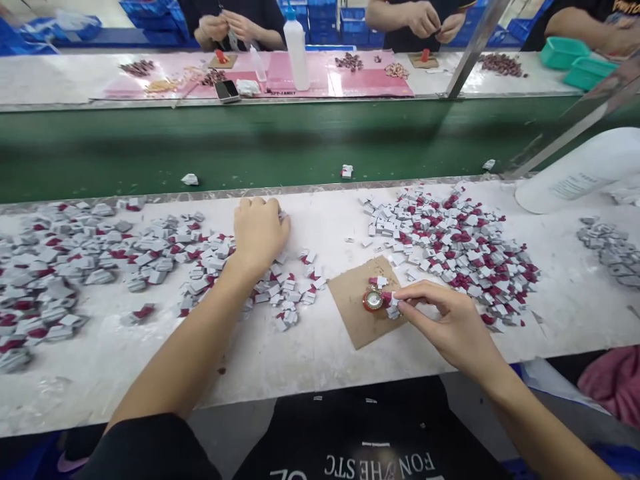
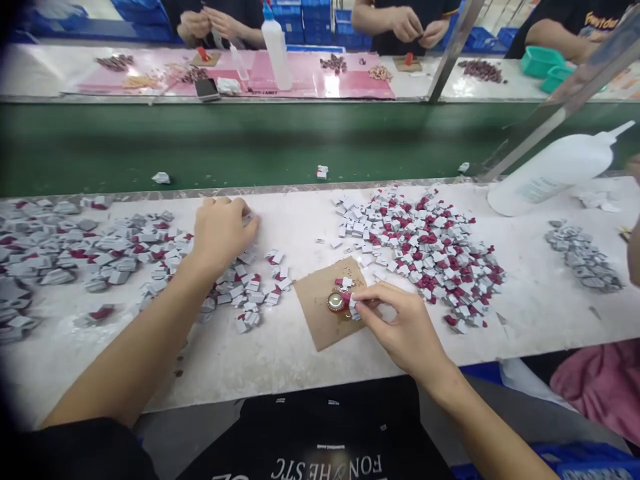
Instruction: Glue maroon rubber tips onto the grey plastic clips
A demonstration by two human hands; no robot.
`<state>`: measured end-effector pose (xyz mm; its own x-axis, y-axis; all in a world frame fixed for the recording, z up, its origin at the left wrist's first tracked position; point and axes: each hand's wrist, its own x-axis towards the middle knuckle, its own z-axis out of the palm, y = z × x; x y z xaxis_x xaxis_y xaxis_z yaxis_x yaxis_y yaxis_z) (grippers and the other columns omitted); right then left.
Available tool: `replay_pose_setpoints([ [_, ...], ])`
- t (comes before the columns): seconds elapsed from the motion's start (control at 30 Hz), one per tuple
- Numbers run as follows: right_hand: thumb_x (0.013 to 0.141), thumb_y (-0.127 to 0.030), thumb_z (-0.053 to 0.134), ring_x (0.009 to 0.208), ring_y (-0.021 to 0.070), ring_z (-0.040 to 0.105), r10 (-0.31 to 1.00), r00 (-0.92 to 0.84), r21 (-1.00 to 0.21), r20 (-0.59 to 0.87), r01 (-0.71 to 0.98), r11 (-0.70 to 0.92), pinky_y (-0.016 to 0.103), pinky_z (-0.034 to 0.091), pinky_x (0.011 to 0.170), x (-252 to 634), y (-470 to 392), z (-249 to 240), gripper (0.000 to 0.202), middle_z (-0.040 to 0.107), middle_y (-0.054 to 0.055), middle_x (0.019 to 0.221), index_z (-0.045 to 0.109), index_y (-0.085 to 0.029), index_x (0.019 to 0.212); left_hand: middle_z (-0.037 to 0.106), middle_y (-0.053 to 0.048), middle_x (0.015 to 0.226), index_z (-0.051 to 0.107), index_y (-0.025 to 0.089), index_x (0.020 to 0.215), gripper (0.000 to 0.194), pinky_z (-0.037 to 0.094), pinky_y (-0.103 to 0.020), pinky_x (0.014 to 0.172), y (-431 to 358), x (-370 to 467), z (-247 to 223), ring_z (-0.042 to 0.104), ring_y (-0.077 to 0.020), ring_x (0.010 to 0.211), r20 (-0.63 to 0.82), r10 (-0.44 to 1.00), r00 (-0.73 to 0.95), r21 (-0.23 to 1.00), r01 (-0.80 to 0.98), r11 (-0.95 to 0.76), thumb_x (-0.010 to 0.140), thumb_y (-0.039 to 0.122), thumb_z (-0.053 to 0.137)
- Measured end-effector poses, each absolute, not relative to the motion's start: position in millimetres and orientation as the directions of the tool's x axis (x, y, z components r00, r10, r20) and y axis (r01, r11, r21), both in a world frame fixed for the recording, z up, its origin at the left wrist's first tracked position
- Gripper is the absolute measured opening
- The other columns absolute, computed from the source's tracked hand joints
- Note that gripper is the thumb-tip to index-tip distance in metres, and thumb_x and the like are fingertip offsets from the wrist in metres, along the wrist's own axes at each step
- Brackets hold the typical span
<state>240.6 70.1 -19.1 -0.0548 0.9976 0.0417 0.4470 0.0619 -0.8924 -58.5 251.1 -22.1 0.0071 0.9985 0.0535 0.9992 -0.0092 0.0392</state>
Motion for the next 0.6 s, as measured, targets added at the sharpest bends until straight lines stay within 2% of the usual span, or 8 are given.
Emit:
replay_pose_setpoints([
  [0.1, 0.103, -0.036, 0.079, 0.102, 0.0307, 0.085, 0.997, -0.069, -0.905, 0.032, 0.422, 0.058, 0.043, 0.07, 0.085, 239, 68, -20, 0.011, 0.089, 0.006, 0.11, 0.088, -0.03, 0.103, 0.082, -0.018, 0.12, 0.075, 0.016, 0.122, 0.028, 0.054, -0.046, 0.094, 246, -50, -20, 0.072, -0.0393, 0.114, -0.016, 0.989, 0.144, 0.25, 0.959, -0.136, 0.101, 0.025, 0.06],
  [0.17, 0.104, -0.036, 0.078, 0.102, 0.0312, 0.085, 0.997, -0.079, -0.906, 0.015, 0.42, 0.047, 0.044, 0.07, 0.083, 237, 68, -20, 0.011, 0.089, 0.006, 0.111, 0.088, -0.031, 0.103, 0.082, -0.014, 0.112, 0.075, 0.019, 0.117, 0.023, 0.054, -0.044, 0.091, 241, -43, -20, 0.073, -0.0363, 0.108, -0.03, 0.963, 0.267, 0.34, 0.909, -0.242, 0.1, 0.027, 0.063],
  [0.27, 0.104, -0.037, 0.077, 0.1, 0.0316, 0.085, 0.996, -0.09, -0.902, -0.001, 0.429, 0.038, 0.044, 0.069, 0.079, 234, 70, -19, 0.012, 0.089, 0.007, 0.11, 0.088, -0.031, 0.103, 0.08, -0.012, 0.106, 0.076, 0.021, 0.108, 0.017, 0.054, -0.044, 0.091, 237, -31, -25, 0.072, -0.0355, 0.108, -0.016, 0.927, 0.374, 0.365, 0.866, -0.343, 0.097, 0.025, 0.064],
  [0.4, 0.105, -0.034, 0.076, 0.098, 0.0309, 0.084, 0.994, -0.108, -0.891, 0.008, 0.451, 0.056, 0.044, 0.068, 0.078, 229, 73, -17, 0.012, 0.089, 0.006, 0.109, 0.087, -0.03, 0.103, 0.076, -0.012, 0.102, 0.076, 0.021, 0.1, 0.016, 0.055, -0.044, 0.089, 236, -21, -37, 0.072, -0.0342, 0.103, -0.055, 0.905, 0.421, 0.384, 0.846, -0.37, 0.092, 0.017, 0.064],
  [0.6, 0.104, -0.028, 0.076, 0.097, 0.0295, 0.084, 0.994, -0.1, -0.894, 0.033, 0.443, 0.074, 0.043, 0.066, 0.077, 229, 73, -17, 0.011, 0.089, 0.005, 0.106, 0.086, -0.03, 0.102, 0.078, -0.012, 0.106, 0.077, 0.02, 0.102, 0.013, 0.059, -0.044, 0.094, 236, -20, -42, 0.075, -0.0301, 0.097, -0.039, 0.917, 0.398, 0.564, 0.766, -0.309, 0.091, 0.02, 0.07],
])
